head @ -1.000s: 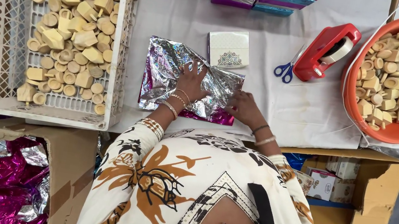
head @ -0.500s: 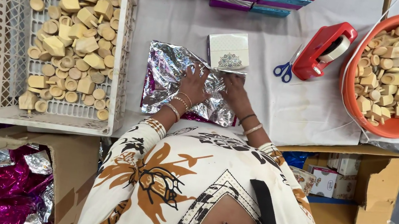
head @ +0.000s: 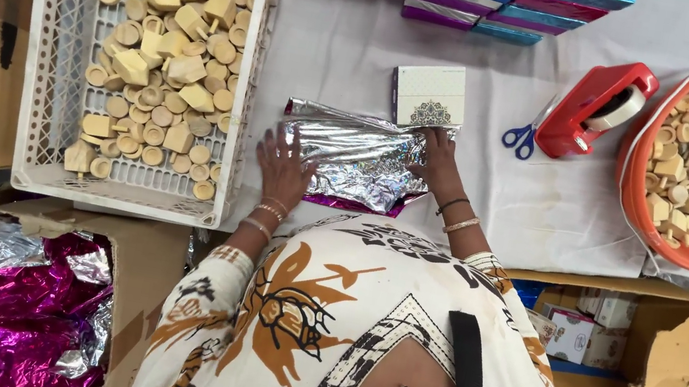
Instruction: The person wraps a small white box with shiny pink metallic paper on a table. They smooth the paper around the box, fold the edges, and use scissors to trim the excess material.
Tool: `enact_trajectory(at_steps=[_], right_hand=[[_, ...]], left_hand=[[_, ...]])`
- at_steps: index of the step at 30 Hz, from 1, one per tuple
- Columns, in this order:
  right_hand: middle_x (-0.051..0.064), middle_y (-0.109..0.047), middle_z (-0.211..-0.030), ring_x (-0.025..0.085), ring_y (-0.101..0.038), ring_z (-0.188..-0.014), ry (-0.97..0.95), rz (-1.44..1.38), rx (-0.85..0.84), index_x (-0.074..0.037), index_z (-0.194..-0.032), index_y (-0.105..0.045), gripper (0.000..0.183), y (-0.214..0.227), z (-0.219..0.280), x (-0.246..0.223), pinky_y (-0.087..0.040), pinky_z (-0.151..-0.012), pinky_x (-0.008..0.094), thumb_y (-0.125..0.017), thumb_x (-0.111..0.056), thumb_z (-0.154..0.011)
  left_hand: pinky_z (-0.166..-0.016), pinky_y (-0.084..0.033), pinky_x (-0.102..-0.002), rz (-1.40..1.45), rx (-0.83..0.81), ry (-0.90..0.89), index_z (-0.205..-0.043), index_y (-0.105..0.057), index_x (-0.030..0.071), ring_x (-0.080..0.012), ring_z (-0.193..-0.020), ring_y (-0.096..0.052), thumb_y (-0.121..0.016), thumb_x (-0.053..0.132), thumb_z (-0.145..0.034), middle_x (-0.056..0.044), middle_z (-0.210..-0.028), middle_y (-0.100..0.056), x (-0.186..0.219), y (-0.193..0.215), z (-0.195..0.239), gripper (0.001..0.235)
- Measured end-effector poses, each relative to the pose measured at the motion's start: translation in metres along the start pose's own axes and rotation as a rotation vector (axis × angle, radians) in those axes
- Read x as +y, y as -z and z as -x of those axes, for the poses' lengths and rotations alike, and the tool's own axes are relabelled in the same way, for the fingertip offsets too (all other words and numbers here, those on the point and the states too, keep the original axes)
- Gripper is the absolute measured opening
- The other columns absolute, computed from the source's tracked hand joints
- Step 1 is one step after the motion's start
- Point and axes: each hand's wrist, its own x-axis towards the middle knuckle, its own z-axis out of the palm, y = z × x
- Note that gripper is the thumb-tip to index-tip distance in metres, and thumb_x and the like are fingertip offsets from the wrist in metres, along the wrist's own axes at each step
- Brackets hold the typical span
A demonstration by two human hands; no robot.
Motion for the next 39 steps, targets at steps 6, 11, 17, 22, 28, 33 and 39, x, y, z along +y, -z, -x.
enact_trajectory(at_steps=[6, 11, 17, 22, 28, 33, 39], right_hand=[[0.015, -0.041, -0.148, 0.044, -0.046, -0.12, -0.03, -0.011, 0.01, -0.009, -0.145, -0.043, 0.099, 0.001, -0.001, -0.005, -0.046, -0.106, 0.05, -0.093, -0.007, -0.059], [0.014, -0.041, -0.15, 0.043, -0.046, -0.12, -0.067, -0.001, -0.002, -0.008, -0.148, -0.042, 0.099, -0.01, -0.003, 0.005, -0.047, -0.107, 0.049, -0.092, -0.006, -0.062], [0.018, -0.04, -0.148, 0.044, -0.044, -0.125, -0.004, 0.027, 0.009, -0.008, -0.147, -0.043, 0.099, 0.004, 0.012, -0.008, -0.044, -0.109, 0.049, -0.092, -0.008, -0.061], [0.017, -0.046, -0.142, 0.043, -0.045, -0.128, -0.012, 0.003, -0.037, -0.009, -0.15, -0.041, 0.102, 0.008, 0.021, -0.007, -0.043, -0.112, 0.047, -0.091, -0.009, -0.061], [0.018, -0.049, -0.141, 0.041, -0.046, -0.129, 0.072, 0.017, 0.023, -0.011, -0.15, -0.046, 0.094, 0.012, 0.034, 0.001, -0.042, -0.113, 0.047, -0.09, -0.011, -0.067], [0.018, -0.05, -0.141, 0.041, -0.045, -0.128, 0.061, -0.034, 0.142, -0.008, -0.14, -0.053, 0.089, 0.042, 0.059, 0.003, -0.039, -0.108, 0.047, -0.09, -0.014, -0.059], [0.005, -0.065, -0.134, 0.028, -0.064, -0.123, -0.378, -0.647, 0.373, -0.013, -0.13, -0.064, 0.045, -0.005, 0.059, 0.08, -0.055, -0.105, 0.04, -0.079, -0.022, -0.089]], left_hand=[[-0.117, -0.04, -0.052, 0.222, -0.089, -0.396, -0.104, -0.064, 0.008, -0.0314, -0.124, -0.056, -0.061, 0.009, -0.096, -0.015, -0.123, -0.065, 0.028, 0.0, -0.026, 0.008], [-0.104, -0.044, -0.05, 0.262, -0.153, -0.721, -0.126, -0.062, 0.005, -0.0385, -0.122, -0.052, -0.061, 0.022, -0.096, -0.02, -0.13, -0.06, 0.077, -0.006, -0.08, 0.035], [-0.114, -0.027, -0.061, 0.188, -0.037, -0.533, -0.15, -0.046, 0.011, -0.047, -0.136, -0.03, -0.062, 0.05, -0.09, -0.022, -0.147, -0.043, 0.063, 0.007, -0.094, 0.073], [-0.113, -0.022, -0.065, 0.002, -0.235, -0.42, -0.15, -0.041, 0.012, -0.0449, -0.141, -0.026, -0.064, 0.045, -0.081, -0.025, -0.149, -0.038, 0.087, 0.03, -0.092, 0.079], [-0.123, -0.021, -0.06, 0.122, -0.153, -0.472, -0.154, -0.038, 0.0, -0.0446, -0.142, -0.032, -0.06, 0.045, -0.093, -0.024, -0.15, -0.04, 0.075, -0.034, -0.085, 0.079], [-0.115, -0.02, -0.06, 0.037, -0.168, -0.45, -0.157, -0.032, 0.004, -0.0442, -0.138, -0.03, -0.055, 0.065, -0.09, -0.023, -0.15, -0.037, 0.08, -0.032, -0.084, 0.094], [-0.113, -0.022, -0.062, 0.029, -0.104, -0.462, -0.156, -0.034, 0.006, -0.0439, -0.137, -0.029, -0.053, 0.067, -0.093, -0.023, -0.148, -0.037, 0.08, -0.041, -0.083, 0.09]])
